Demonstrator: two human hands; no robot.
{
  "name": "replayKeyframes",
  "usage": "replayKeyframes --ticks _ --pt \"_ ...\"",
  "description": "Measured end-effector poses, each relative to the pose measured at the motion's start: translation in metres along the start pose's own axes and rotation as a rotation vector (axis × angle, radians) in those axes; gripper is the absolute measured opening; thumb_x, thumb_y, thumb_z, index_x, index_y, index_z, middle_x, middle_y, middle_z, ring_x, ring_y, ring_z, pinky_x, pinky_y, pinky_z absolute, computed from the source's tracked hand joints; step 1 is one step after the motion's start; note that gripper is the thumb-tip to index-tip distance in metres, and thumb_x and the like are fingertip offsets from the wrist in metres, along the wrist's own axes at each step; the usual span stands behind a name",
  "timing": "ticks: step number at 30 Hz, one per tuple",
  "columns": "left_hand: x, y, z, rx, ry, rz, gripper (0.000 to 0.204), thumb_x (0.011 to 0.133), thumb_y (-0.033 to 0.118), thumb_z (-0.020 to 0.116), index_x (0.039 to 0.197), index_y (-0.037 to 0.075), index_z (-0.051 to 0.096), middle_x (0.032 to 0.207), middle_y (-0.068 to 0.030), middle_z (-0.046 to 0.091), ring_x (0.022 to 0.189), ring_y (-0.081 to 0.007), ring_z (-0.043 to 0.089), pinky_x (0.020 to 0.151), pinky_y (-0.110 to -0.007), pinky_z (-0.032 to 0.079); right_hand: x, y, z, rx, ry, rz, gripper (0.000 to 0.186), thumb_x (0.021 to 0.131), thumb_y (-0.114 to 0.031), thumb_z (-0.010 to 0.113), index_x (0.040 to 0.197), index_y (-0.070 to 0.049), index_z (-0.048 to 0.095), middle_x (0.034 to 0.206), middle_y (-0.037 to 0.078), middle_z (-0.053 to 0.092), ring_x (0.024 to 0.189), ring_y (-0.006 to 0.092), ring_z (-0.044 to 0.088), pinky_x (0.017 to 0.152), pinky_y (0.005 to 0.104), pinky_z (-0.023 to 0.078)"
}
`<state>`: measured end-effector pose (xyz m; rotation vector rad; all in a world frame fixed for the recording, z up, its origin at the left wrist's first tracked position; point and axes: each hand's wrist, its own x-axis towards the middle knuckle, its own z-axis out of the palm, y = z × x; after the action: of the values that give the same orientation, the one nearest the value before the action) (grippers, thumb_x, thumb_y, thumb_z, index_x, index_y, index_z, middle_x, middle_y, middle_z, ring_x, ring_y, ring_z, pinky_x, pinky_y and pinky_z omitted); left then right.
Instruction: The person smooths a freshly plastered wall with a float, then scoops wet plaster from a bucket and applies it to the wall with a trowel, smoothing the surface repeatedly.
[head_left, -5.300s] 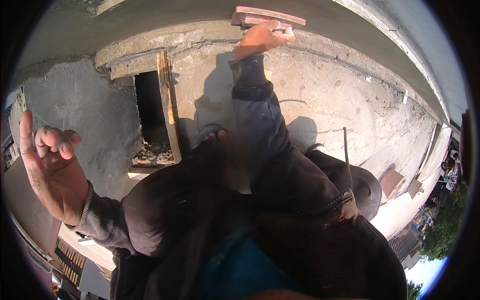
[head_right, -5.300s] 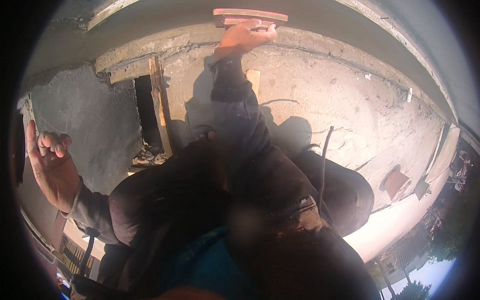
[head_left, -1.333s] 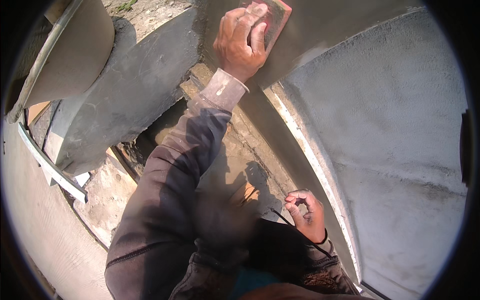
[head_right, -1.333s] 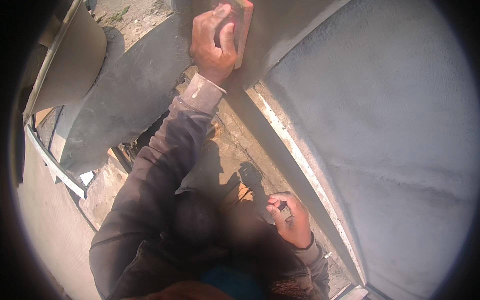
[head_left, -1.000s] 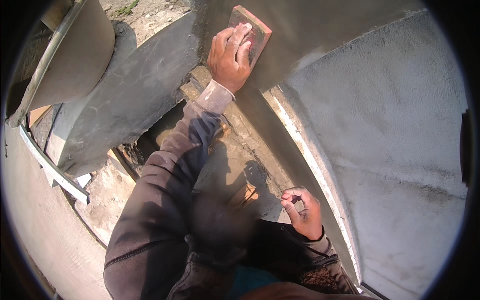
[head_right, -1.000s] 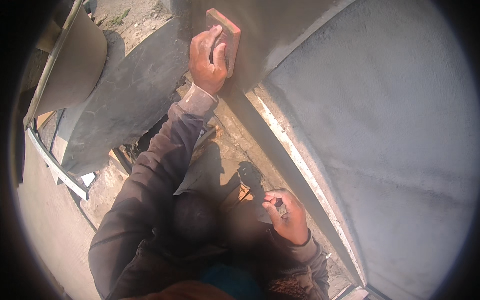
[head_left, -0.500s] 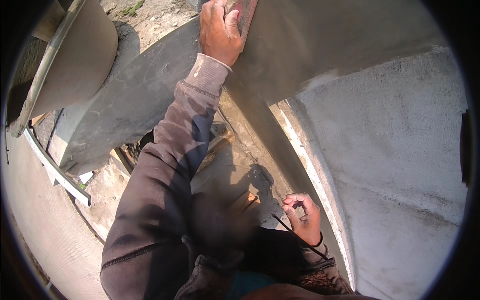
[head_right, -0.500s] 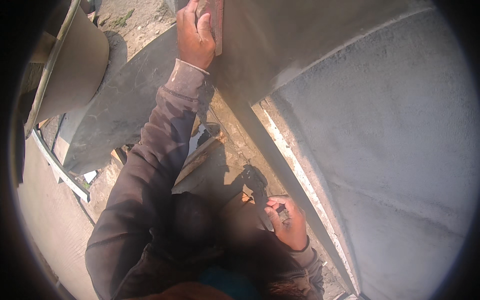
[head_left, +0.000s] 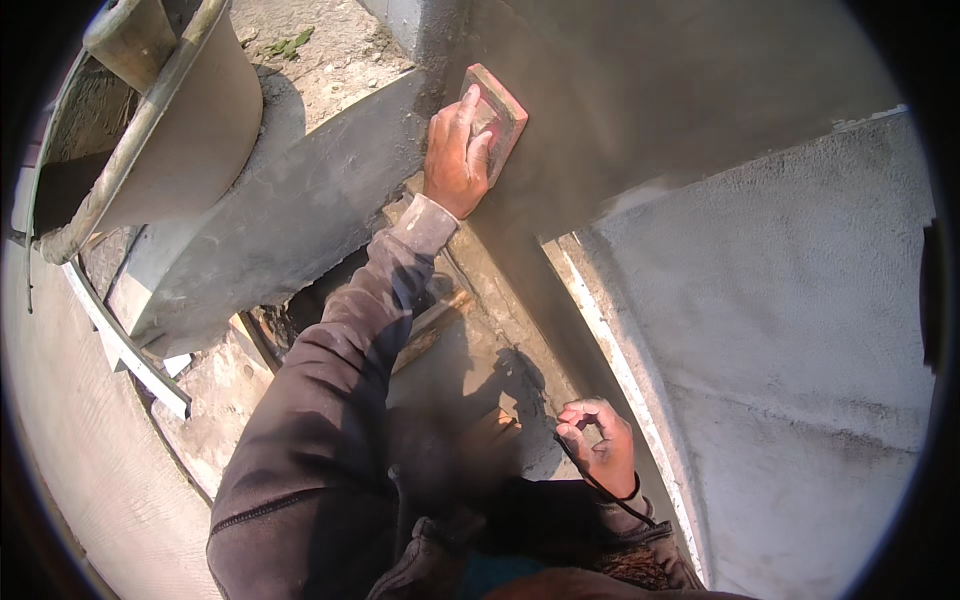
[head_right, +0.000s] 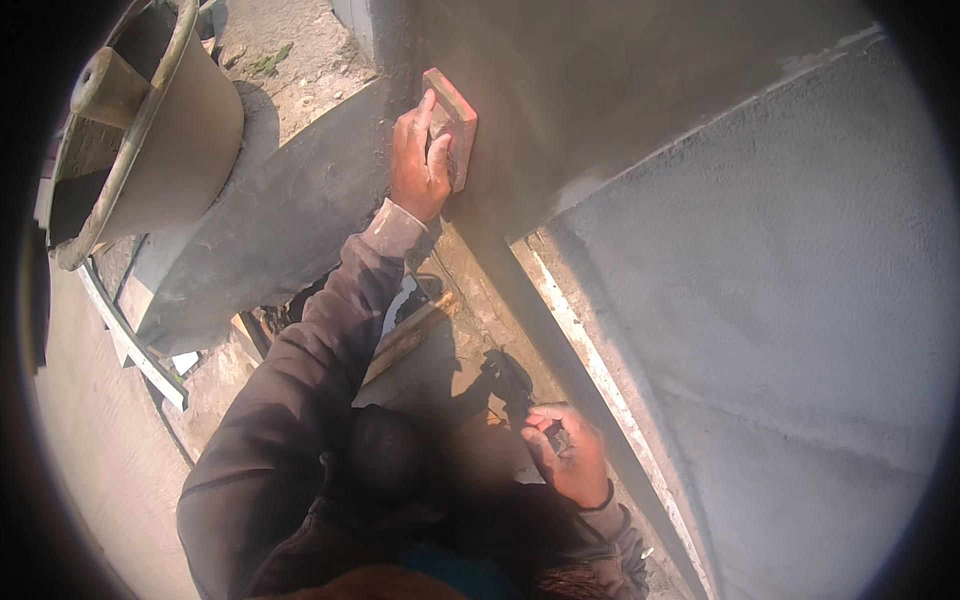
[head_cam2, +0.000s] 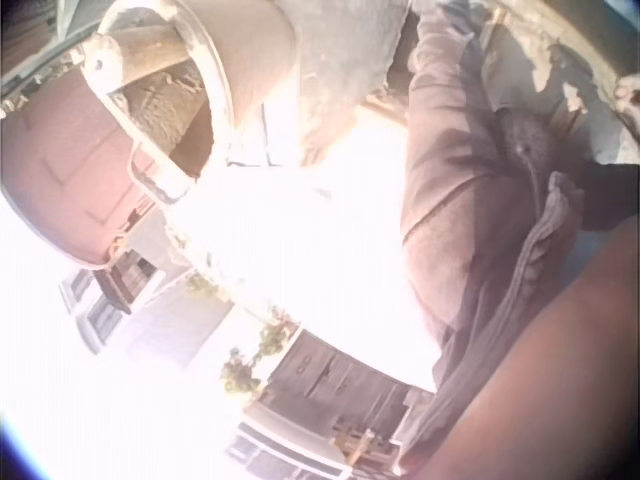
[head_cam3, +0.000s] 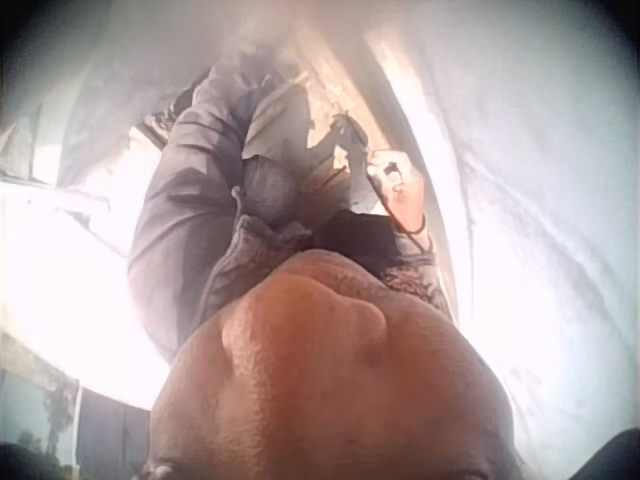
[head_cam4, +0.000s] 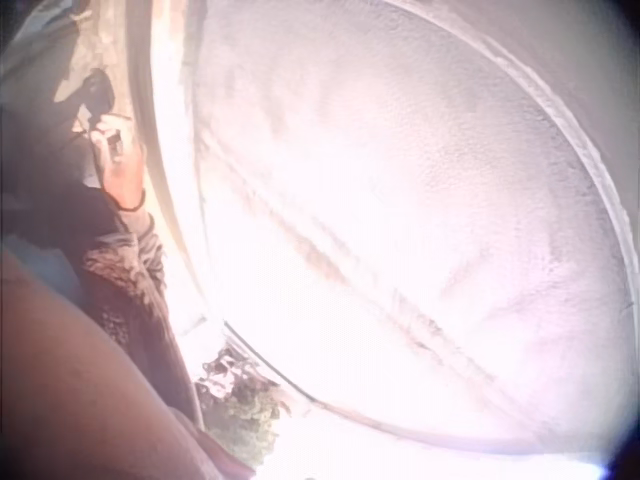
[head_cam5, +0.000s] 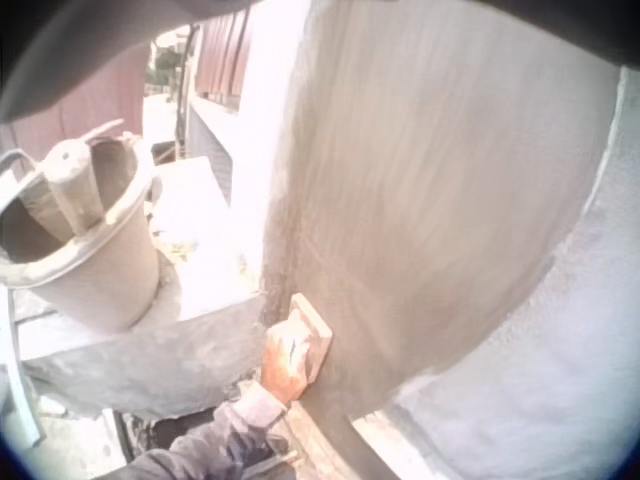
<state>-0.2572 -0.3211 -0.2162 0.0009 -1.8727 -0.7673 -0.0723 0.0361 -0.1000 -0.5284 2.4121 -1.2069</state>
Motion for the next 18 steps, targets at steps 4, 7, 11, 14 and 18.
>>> replayKeyframes --ticks 4,7,11,14,18 --pt "0.079 0.042 -0.001 0.018 0.078 0.117 0.054 0.100 0.008 0.055 0.153 0.002 0.043 0.125 -0.0196 0.057 0.112 -0.0355 0.056 0.099 -0.044 0.045 -0.006 0.003 -0.005 -0.045 -0.002 0.016 0.032 0.083 0.001 0.080 0.112 -0.004 0.068 0.098 0.011 0.073 0.087 0.0210 0.070 0.080 0.0314 0.054" --pt "0.081 0.014 -0.004 -0.021 0.058 0.041 0.054 0.101 0.007 0.054 0.154 0.005 0.043 0.122 -0.0184 0.057 0.106 -0.0353 0.056 0.096 -0.044 0.045 -0.005 0.005 -0.004 -0.032 0.010 0.046 0.031 0.084 0.000 0.080 0.113 -0.004 0.068 0.097 0.011 0.073 0.087 0.0218 0.071 0.080 0.0323 0.054" --pt "0.020 0.004 0.005 0.000 0.059 -0.014 0.052 0.103 0.012 0.054 0.153 0.004 0.044 0.124 -0.0179 0.057 0.112 -0.0345 0.057 0.096 -0.043 0.045 0.001 -0.002 0.002 -0.007 -0.032 -0.029 0.033 0.085 -0.001 0.080 0.114 -0.006 0.067 0.096 0.010 0.072 0.086 0.0219 0.070 0.081 0.0329 0.054" --pt "0.066 0.042 -0.002 0.023 0.064 -0.023 0.050 0.103 0.014 0.055 0.151 0.004 0.047 0.127 -0.0188 0.056 0.118 -0.0347 0.057 0.100 -0.042 0.046 0.004 0.001 0.002 -0.025 -0.042 -0.047 0.034 0.085 -0.002 0.080 0.116 -0.006 0.067 0.097 0.009 0.071 0.087 0.0216 0.069 0.081 0.0335 0.054" --pt "0.123 0.030 -0.006 0.092 0.193 0.068 0.035 0.102 0.016 0.056 0.135 0.002 0.057 0.122 -0.0237 0.062 0.110 -0.0410 0.061 0.095 -0.046 0.049 0.002 0.000 -0.001 0.018 -0.095 -0.007 0.035 0.086 0.000 0.079 0.117 -0.006 0.066 0.099 0.009 0.070 0.089 0.0217 0.068 0.082 0.0328 0.053"
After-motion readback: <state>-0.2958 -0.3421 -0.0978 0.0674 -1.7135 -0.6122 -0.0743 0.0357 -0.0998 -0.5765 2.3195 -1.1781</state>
